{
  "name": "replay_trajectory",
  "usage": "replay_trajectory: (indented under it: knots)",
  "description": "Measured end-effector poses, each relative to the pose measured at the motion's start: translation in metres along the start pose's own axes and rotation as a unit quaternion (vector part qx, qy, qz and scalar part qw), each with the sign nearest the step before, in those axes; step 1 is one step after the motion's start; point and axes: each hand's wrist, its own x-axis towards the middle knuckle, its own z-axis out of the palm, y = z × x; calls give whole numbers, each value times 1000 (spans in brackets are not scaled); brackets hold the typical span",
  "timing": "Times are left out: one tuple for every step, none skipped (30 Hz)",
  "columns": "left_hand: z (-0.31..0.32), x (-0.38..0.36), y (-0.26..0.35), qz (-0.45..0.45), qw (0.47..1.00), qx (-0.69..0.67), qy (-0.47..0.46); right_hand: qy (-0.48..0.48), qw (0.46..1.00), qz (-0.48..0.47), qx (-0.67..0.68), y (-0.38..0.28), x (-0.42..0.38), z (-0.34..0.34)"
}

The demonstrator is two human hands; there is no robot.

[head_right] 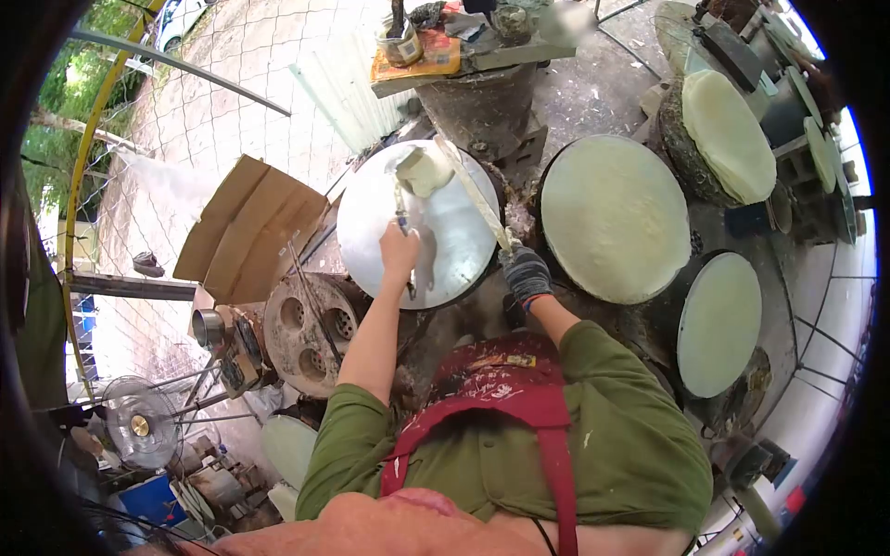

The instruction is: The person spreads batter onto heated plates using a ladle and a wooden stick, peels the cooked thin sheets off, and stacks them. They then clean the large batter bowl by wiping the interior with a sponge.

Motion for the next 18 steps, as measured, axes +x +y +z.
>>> replay_trajectory:
  knots:
    - [-9, -1, -6, -11, 1000, 15, -4, -54, 996, 43, 52, -6, 1, 5]
    - [-18, -4, -13, 6, 999, 5, 41, -102, 986, 86, 105, -14, 3, 8]
    - [-26, -6, -19, 27, 996, -7, 88, -90, 989, 71, 98, -25, 7, 8]
    - [-36, -7, -25, 49, 990, -20, 133, -77, 991, 57, 92, -38, 7, 6]
    - [-47, -6, -31, 56, 983, -51, 166, -66, 993, 45, 81, -49, 6, 4]
    - [-59, -8, -39, 59, 975, -83, 199, -59, 995, 31, 68, -56, 4, 4]
    - [-73, -12, -47, 81, 969, -32, 232, -19, 998, -14, 66, -36, 8, 18]
    - [-86, -16, -51, 103, 965, -52, 237, 22, 996, -59, 59, -16, 11, 32]
    - [-100, -21, -54, 125, 959, -72, 243, -21, 994, 33, 106, -34, 4, 11]
    - [-109, -25, -60, 147, 953, -90, 251, -52, 991, 53, 113, -43, 3, 12]
    - [-103, -30, -77, 48, 957, -215, 187, -83, 987, 73, 118, -51, 3, 13]
    - [-108, -35, -82, 87, 959, -196, 188, -103, 991, 23, 82, -50, 7, 37]
    - [-113, -40, -85, 125, 958, -178, 187, -123, 991, -27, 44, -57, 10, 53]
    - [-117, -47, -90, 162, 955, -160, 188, -123, 990, -62, 7, -53, 10, 53]
    - [-104, -48, -128, 73, 965, -227, 109, -120, 987, -97, -31, -62, 9, 44]
    - [-111, -58, -131, 81, 969, -209, 105, -115, 982, -132, -69, -70, 7, 34]
    - [-122, -69, -127, 88, 972, -191, 102, -99, 984, -128, -82, -89, 1, -1]
    - [-130, -77, -129, 95, 975, -172, 101, -82, 984, -125, -94, -96, 3, -20]
